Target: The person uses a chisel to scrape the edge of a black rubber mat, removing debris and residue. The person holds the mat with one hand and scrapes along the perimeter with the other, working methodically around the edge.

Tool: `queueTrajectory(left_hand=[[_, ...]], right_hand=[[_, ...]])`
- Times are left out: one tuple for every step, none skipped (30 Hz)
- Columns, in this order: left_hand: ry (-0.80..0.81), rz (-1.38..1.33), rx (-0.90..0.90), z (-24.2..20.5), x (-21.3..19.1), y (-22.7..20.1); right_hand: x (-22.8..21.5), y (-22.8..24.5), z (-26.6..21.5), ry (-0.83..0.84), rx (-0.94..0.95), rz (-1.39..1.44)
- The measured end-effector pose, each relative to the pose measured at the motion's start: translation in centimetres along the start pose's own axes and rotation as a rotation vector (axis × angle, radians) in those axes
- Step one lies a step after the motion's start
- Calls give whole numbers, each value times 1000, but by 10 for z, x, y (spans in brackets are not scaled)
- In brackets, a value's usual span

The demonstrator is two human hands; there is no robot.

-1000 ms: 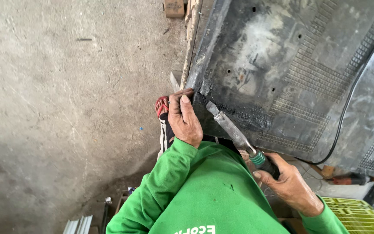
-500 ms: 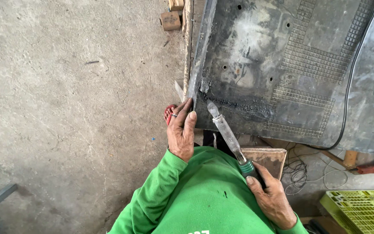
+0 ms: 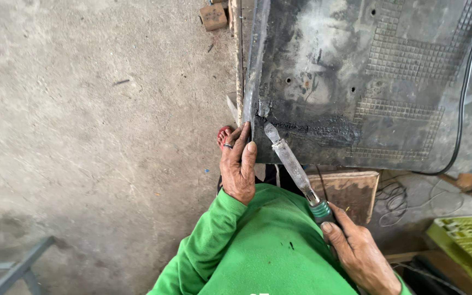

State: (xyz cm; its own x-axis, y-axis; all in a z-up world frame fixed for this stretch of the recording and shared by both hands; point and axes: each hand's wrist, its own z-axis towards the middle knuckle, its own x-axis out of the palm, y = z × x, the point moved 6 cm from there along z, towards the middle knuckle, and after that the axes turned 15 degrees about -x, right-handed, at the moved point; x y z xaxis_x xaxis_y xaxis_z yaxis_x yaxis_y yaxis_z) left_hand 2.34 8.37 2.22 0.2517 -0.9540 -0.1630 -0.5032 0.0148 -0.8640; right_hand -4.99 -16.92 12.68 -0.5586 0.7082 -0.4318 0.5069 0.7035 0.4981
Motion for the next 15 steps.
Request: queueTrajectory(left_hand=[[2,-9,11,0,0,0],[22,-25,-14,0,1,3],[37,-45,-39,1,2,5],[51,-64,-65,2,2,8],[50,-50,-21,2,2,6],[48,-37,23,2,0,4],[41,-23,68,4,-2,2],[68,-97,-6,8,-4,6],[93,-172,-76,13,-6,9],[119,-247,-147,19,-8,11],[89,-260,-145,23,-14,8],[59,-272,-143,29,-19,3],[36,-282,-135,36,-25,-3],[28,-265,-102,44,-30,-12],[26,-250,-81,49,-33,-20]], right_hand=[[-1,4,-1,4,9,2],[1,7,-1,7,8,-6],[0,10,0,12,3,-19],[0,11,1,17,-2,-32],[-1,11,2,31,9,-50],[-1,11,2,45,19,-69],[-2,9,4,64,25,-88],[-3,10,6,62,-27,-85],[-5,10,9,60,-83,-83],[-7,10,11,56,-138,-80],[-10,9,14,65,-186,-70],[-14,8,17,75,-234,-59],[-15,6,21,76,-282,-44],[-17,0,27,92,-266,-27],[-18,-9,30,110,-237,-11]])
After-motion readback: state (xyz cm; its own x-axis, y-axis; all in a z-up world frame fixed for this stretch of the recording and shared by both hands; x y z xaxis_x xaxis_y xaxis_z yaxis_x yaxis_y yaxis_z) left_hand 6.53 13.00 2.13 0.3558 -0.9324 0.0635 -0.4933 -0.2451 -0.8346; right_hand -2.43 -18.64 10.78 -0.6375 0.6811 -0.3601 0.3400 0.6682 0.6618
